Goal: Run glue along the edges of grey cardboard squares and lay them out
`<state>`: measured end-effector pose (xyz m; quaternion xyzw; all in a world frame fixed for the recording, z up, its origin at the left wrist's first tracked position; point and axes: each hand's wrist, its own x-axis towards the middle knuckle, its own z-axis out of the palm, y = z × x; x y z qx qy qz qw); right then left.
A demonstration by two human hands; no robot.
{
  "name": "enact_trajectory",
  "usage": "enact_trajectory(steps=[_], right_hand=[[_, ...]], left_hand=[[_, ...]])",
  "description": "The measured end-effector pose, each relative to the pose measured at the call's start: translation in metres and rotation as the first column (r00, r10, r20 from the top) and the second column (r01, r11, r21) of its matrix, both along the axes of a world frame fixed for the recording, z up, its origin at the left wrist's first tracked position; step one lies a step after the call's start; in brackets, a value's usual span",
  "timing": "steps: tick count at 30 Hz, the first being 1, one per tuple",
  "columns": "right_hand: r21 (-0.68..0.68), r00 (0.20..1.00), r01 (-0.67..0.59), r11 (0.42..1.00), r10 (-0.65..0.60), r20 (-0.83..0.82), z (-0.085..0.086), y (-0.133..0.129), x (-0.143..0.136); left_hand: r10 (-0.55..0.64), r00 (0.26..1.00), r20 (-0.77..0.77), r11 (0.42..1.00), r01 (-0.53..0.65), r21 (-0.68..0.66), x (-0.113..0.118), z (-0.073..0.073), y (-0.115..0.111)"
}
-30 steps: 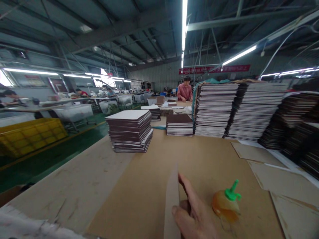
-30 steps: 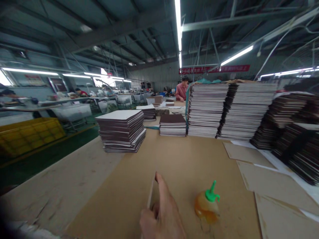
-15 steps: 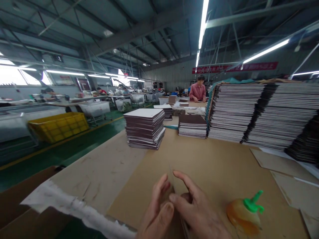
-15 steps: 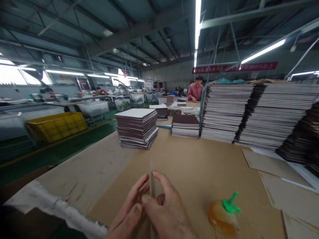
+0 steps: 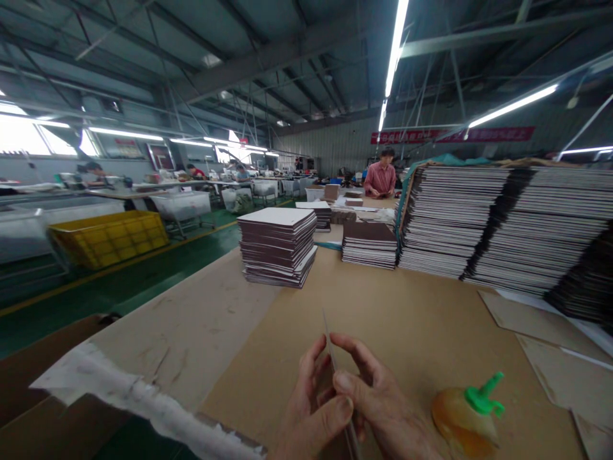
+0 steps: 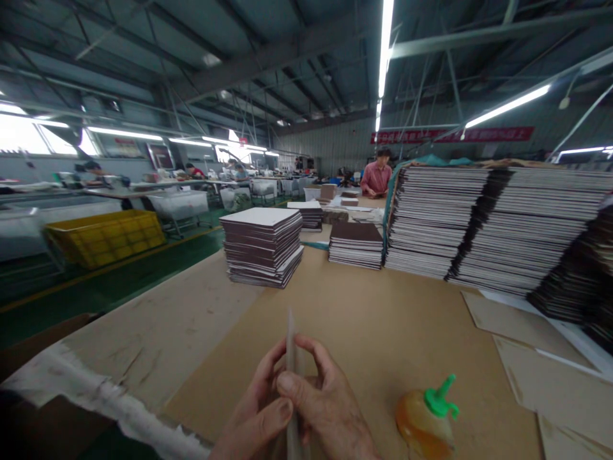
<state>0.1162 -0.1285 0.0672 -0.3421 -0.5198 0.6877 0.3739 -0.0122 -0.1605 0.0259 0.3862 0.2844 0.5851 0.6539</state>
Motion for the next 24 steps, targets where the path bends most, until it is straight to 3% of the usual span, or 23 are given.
enact_trajectory(steps=[8, 12, 19, 24], right_hand=[[0.001, 0.999, 0.004, 1.0, -0.004, -0.04, -0.003, 0.001, 0.002], [-0.005, 0.997, 0.008, 1.0, -0.008, -0.074, -0.001, 0.0, 0.004], [-0.017, 0.994, 0.039, 0.999, -0.041, -0.104, 0.01, -0.006, 0.007], [-0.052, 0.983, 0.061, 0.997, -0.069, -0.172, 0.011, -0.007, 0.011]], left_hand=[[0.041, 0.998, 0.038, 0.999, -0.041, 0.001, 0.002, -0.001, 0.002], [0.003, 1.0, 0.021, 1.0, -0.003, -0.025, 0.003, 0.0, 0.001], [0.081, 0.995, -0.051, 0.996, -0.083, -0.028, 0.005, -0.012, 0.002], [0.097, 0.995, 0.006, 0.994, -0.097, -0.044, 0.014, -0.014, 0.006]])
